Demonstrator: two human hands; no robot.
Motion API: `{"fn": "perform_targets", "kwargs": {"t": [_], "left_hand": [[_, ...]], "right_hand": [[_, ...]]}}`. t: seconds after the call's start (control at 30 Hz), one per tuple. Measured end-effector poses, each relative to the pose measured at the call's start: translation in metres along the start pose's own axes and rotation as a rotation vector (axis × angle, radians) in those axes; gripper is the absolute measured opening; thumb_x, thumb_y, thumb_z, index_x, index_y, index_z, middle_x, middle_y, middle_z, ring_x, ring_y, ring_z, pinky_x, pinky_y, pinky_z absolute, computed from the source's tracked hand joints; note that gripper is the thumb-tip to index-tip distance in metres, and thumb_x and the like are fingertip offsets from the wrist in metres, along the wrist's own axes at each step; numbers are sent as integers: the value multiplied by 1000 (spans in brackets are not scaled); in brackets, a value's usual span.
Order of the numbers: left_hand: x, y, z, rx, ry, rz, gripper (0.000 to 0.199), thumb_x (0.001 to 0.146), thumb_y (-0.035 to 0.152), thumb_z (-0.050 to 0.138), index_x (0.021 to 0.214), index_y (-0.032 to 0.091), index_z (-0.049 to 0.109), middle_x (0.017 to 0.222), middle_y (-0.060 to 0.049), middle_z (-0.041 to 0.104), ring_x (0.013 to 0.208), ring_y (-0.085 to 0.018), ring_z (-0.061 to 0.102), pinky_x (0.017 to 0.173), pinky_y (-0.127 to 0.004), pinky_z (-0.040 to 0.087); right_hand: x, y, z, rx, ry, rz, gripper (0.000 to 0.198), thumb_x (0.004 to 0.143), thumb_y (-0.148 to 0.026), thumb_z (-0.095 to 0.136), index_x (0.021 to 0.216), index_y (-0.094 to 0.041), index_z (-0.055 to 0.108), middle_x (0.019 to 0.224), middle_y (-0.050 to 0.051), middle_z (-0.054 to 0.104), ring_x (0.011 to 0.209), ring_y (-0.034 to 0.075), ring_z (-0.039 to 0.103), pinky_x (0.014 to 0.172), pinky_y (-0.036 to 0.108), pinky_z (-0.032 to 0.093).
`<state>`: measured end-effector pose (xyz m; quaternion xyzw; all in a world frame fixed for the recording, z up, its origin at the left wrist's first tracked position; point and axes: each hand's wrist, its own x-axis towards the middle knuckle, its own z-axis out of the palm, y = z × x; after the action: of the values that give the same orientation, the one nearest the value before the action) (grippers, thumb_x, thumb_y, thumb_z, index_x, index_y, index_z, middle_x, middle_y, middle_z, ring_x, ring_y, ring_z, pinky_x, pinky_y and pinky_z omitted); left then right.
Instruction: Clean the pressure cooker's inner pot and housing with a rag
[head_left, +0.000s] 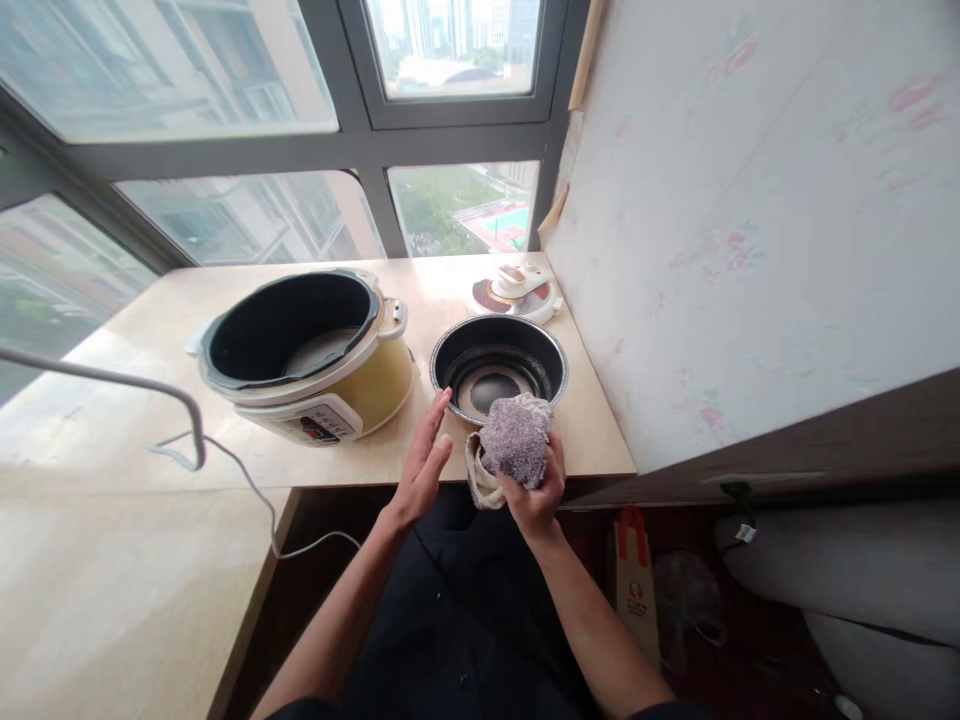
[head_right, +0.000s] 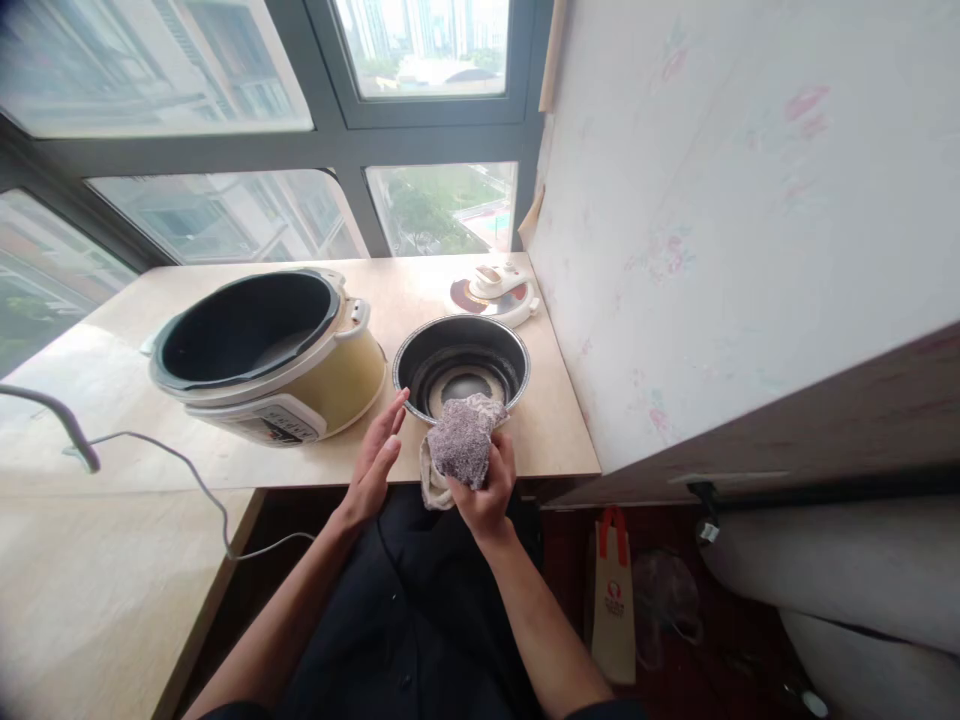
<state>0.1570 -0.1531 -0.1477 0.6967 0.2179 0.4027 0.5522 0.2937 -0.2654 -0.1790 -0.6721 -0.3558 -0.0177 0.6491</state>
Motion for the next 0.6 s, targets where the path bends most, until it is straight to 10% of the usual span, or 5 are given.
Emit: {"fn": "perform_targets", "kwargs": {"t": [0.13, 0.27, 0.6], "left_hand": [[-50, -5, 14, 3, 62, -44, 66, 99, 48, 53, 160, 32, 32, 171, -7, 22, 158, -32, 19, 128, -53, 18], [-82, -5, 28, -79, 287, -167, 79, 91, 62, 59, 157, 25, 37, 163, -13, 39, 151, -36, 34, 125, -52, 26], [-44, 8, 18, -390, 608, -415, 64, 75, 64, 75, 112, 11, 70, 106, -13, 75, 106, -32, 71, 95, -42, 55]], "right_hand": [[-5, -26, 19, 60, -84, -140, 31, 77, -28, 75, 105, -24, 64, 101, 6, 61, 94, 27, 63, 84, 42, 55], [-13, -45, 36, 69, -239, -186, 30, 80, -22, 69, 110, -24, 64, 104, 7, 60, 98, 26, 60, 88, 42, 53], [-8, -54, 42, 116, -737, -215, 55, 83, -20, 63, 137, -21, 57, 127, 13, 57, 120, 30, 55, 106, 46, 47]]}}
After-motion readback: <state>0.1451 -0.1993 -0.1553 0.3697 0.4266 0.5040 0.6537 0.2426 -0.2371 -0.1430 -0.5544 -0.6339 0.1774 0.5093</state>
